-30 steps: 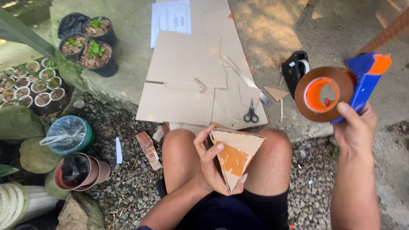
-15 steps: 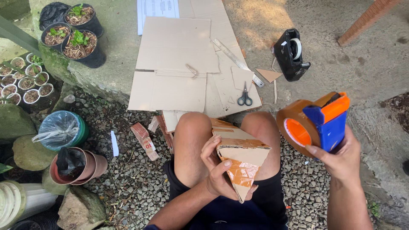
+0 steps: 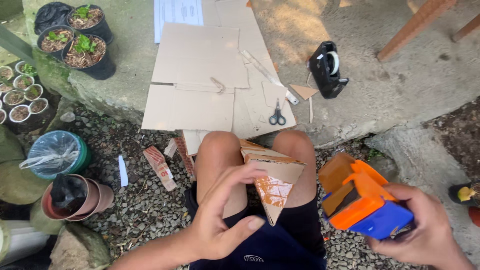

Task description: The person folds a flat piece of cardboard into a small box shape, secures the edges with orange packing tape, and trims excess tape with scissors. The person works on the ground with tools and materials laid out nearby.

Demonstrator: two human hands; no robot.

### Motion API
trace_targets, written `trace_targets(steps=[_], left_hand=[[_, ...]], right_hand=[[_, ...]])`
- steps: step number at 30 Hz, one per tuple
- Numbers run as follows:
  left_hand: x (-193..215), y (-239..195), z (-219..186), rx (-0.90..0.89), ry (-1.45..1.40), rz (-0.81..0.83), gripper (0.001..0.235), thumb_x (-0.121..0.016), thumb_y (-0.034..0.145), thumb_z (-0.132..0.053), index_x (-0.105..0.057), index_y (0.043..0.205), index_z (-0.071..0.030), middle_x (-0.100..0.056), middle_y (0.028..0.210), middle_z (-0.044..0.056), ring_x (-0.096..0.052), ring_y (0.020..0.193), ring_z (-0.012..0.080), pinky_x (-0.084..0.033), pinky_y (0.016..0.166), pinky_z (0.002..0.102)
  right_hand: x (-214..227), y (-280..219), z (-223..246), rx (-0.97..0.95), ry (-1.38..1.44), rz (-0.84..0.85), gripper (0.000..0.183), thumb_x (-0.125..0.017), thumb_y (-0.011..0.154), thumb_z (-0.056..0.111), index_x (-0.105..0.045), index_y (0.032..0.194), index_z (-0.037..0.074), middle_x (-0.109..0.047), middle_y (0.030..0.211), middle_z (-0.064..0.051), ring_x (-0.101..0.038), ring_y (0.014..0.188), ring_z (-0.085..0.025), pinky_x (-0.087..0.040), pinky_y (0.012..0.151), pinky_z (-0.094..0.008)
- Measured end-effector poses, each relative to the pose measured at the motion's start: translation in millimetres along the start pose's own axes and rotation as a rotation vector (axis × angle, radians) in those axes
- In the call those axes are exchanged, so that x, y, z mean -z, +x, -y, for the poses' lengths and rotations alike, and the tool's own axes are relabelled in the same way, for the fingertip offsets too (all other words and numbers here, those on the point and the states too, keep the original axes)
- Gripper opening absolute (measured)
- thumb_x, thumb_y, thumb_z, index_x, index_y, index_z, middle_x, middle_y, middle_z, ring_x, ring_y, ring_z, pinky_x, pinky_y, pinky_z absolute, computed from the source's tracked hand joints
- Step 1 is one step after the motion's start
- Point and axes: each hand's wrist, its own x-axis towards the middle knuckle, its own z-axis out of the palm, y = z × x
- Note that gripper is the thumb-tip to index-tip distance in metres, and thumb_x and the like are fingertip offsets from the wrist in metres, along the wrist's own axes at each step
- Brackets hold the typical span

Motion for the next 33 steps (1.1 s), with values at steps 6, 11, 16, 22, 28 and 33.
trace_targets(steps=[6, 11, 16, 22, 28, 33], left_hand=[[-16, 40, -36, 0.171, -0.166, 0.213, 0.043, -0.054, 0.11, -0.025, -0.056, 0.144, 0.0, -0.063, 0.127, 0.012, -0.063, 0.12, 0.0195, -0.049, 0.106, 0.033], [-22, 49, -44, 0.114, -0.163, 0.226, 0.036, -0.052, 0.114, -0.025, -0.067, 0.132, 0.002, -0.063, 0.126, 0.011, -0.062, 0.121, 0.0183, -0.048, 0.106, 0.03], [-12, 70, -32, 0.321, -0.274, 0.15, 0.03, -0.065, 0.106, -0.026, -0.072, 0.115, 0.002, -0.067, 0.103, 0.006, -0.065, 0.086, 0.0093, -0.052, 0.072, 0.022], [8, 93, -33, 0.329, 0.002, -0.005, 0.025, -0.069, 0.098, -0.026, -0.078, 0.111, -0.006, -0.079, 0.089, 0.0, -0.07, 0.081, 0.0016, -0.057, 0.071, 0.018], [20, 95, -30, 0.314, 0.005, -0.023, 0.022, -0.07, 0.097, -0.022, -0.079, 0.108, -0.004, -0.081, 0.09, 0.001, -0.071, 0.08, 0.0008, -0.058, 0.07, 0.018], [23, 90, -20, 0.262, -0.013, -0.047, 0.016, -0.07, 0.095, -0.013, -0.078, 0.101, 0.001, -0.081, 0.084, 0.003, -0.074, 0.076, 0.0011, -0.061, 0.068, 0.019]], right_hand=[[8, 4, 28, 0.157, -0.111, 0.063, 0.082, -0.096, 0.045, 0.027, -0.061, 0.116, 0.007, -0.074, 0.099, -0.008, -0.078, 0.084, -0.02, -0.06, 0.075, -0.033], [8, 18, 43, 0.225, -0.176, 0.075, 0.083, -0.094, 0.047, 0.031, -0.061, 0.118, 0.005, -0.075, 0.096, -0.007, -0.077, 0.081, -0.02, -0.061, 0.074, -0.035], [19, 53, 72, 0.198, -0.263, 0.12, 0.084, -0.093, 0.045, 0.032, -0.062, 0.117, 0.003, -0.075, 0.092, -0.011, -0.077, 0.076, -0.02, -0.062, 0.069, -0.034], [28, 102, 112, 0.008, -0.401, 0.205, 0.09, -0.095, 0.043, 0.034, -0.06, 0.119, 0.003, -0.077, 0.082, -0.01, -0.079, 0.069, -0.02, -0.064, 0.062, -0.033], [27, 120, 134, -0.111, -0.432, 0.32, 0.095, -0.098, 0.044, 0.039, -0.062, 0.126, 0.008, -0.078, 0.083, -0.009, -0.081, 0.07, -0.019, -0.065, 0.064, -0.033], [21, 119, 139, -0.234, -0.474, 0.399, 0.094, -0.098, 0.045, 0.039, -0.062, 0.129, 0.013, -0.079, 0.084, -0.007, -0.082, 0.073, -0.019, -0.067, 0.07, -0.032]])
